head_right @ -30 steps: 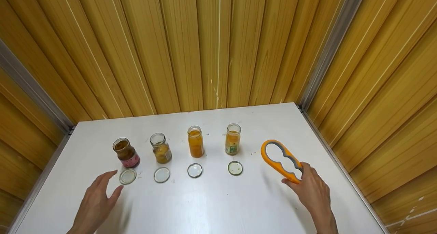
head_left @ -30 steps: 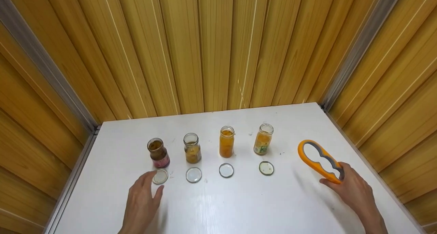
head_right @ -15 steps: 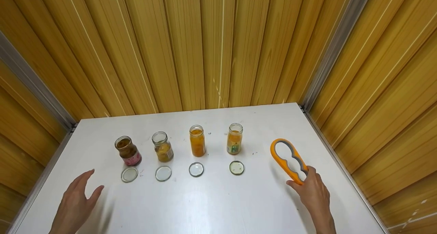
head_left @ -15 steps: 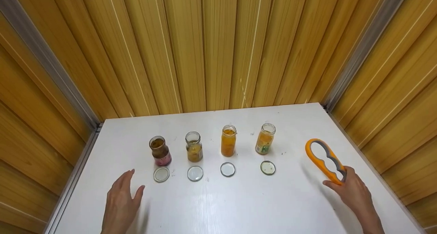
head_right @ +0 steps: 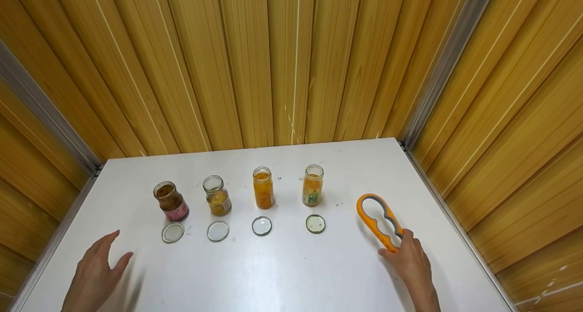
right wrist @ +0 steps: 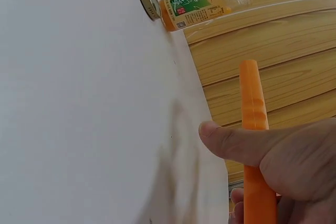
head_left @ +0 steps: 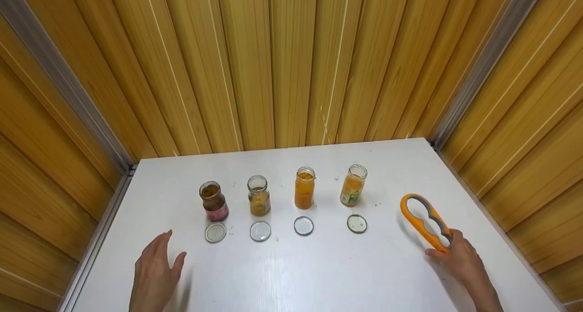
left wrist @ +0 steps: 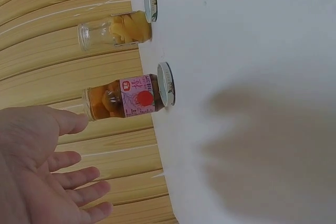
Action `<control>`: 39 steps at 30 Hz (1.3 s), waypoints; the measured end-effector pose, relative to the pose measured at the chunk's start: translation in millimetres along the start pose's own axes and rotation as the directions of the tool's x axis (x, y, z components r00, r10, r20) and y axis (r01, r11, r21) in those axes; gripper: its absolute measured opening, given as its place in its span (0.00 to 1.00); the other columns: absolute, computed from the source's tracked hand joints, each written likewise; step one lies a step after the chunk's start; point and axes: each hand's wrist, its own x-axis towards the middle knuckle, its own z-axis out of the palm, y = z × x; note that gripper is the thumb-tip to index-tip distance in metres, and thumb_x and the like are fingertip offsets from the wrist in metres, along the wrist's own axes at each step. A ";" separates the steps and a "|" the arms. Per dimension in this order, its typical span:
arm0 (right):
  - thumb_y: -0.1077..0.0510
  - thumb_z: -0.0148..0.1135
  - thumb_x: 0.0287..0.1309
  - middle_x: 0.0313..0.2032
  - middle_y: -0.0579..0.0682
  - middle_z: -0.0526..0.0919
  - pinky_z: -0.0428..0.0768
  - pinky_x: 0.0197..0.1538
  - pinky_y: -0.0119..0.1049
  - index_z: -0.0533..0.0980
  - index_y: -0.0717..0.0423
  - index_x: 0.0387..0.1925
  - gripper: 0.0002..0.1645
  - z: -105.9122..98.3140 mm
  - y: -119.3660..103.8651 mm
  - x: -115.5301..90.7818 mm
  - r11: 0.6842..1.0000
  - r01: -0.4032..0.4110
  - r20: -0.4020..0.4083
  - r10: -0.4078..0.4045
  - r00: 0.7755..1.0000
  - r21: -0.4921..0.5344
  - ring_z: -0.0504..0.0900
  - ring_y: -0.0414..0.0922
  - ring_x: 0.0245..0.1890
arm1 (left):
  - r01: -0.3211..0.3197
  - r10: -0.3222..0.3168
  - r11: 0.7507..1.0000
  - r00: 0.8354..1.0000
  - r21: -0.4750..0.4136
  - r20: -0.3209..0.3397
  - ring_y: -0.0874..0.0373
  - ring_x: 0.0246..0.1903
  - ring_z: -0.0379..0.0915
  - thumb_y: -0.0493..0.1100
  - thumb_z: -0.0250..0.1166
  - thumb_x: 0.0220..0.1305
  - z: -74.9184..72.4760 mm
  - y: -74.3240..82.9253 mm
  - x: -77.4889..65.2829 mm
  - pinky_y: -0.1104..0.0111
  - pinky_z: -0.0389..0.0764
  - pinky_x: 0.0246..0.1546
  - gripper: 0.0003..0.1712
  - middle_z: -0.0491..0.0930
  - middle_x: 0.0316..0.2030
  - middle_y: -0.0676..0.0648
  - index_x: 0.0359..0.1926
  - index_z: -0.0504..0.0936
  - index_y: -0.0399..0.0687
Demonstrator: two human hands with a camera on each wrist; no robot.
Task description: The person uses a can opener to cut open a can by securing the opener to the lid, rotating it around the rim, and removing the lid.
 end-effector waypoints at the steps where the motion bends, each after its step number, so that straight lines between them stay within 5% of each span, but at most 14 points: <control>1: 0.38 0.72 0.40 0.41 0.69 0.73 0.71 0.40 0.57 0.54 0.77 0.58 0.60 1.4 -0.3 -0.5 1.000 -0.008 0.016 0.008 1.000 -0.002 0.72 0.60 0.40 | 0.002 -0.002 1.000 1.000 0.001 0.001 0.35 0.48 0.68 0.35 0.74 0.44 0.2 -0.8 -0.4 0.39 0.68 0.44 0.35 0.72 0.48 0.30 0.54 0.70 0.30; 9: 0.39 0.72 0.41 0.46 0.72 0.71 0.72 0.42 0.54 0.53 0.76 0.59 0.61 11.8 -1.0 -3.9 0.998 -0.070 0.137 0.069 0.988 0.001 0.72 0.58 0.41 | 0.041 -0.042 0.999 0.998 0.024 0.045 0.34 0.49 0.68 0.36 0.74 0.44 4.4 -2.2 -3.9 0.38 0.67 0.46 0.36 0.72 0.49 0.30 0.55 0.69 0.31; 13: 0.38 0.72 0.40 0.46 0.74 0.70 0.72 0.41 0.53 0.53 0.78 0.59 0.61 16.2 -2.0 -5.8 0.997 -0.076 0.139 0.077 0.987 -0.009 0.72 0.57 0.40 | 0.068 -0.072 0.997 0.994 0.043 0.084 0.33 0.50 0.66 0.36 0.73 0.46 5.6 -0.7 -3.5 0.39 0.65 0.48 0.36 0.70 0.50 0.29 0.56 0.68 0.31; 20: 0.36 0.71 0.40 0.41 0.71 0.69 0.73 0.36 0.48 0.55 0.79 0.58 0.61 19.3 -3.2 -9.0 0.997 -0.077 0.121 0.079 0.990 -0.022 0.71 0.56 0.35 | 0.018 -0.021 0.999 0.997 0.032 0.077 0.34 0.51 0.66 0.36 0.72 0.47 5.6 -1.2 -9.0 0.40 0.66 0.48 0.39 0.70 0.52 0.27 0.59 0.66 0.28; 31: 0.35 0.68 0.44 0.39 0.71 0.63 0.71 0.34 0.45 0.54 0.80 0.57 0.60 19.4 -7.1 -14.6 0.996 -0.087 0.153 0.088 0.984 -0.017 0.69 0.56 0.35 | 0.085 -0.097 0.993 0.980 0.080 0.174 0.32 0.60 0.54 0.41 0.70 0.52 0.6 0.9 -6.5 0.41 0.57 0.56 0.43 0.62 0.61 0.28 0.64 0.60 0.29; 39: 0.40 0.67 0.48 0.27 0.61 0.65 0.67 0.24 0.39 0.68 0.76 0.39 0.41 21.1 -12.3 -21.0 0.994 0.001 0.085 0.008 0.996 -0.112 0.67 0.52 0.27 | 0.095 -0.114 0.990 0.971 0.100 0.210 0.34 0.65 0.44 0.51 0.66 0.57 -1.9 0.7 -7.1 0.39 0.43 0.61 0.46 0.55 0.65 0.30 0.67 0.56 0.33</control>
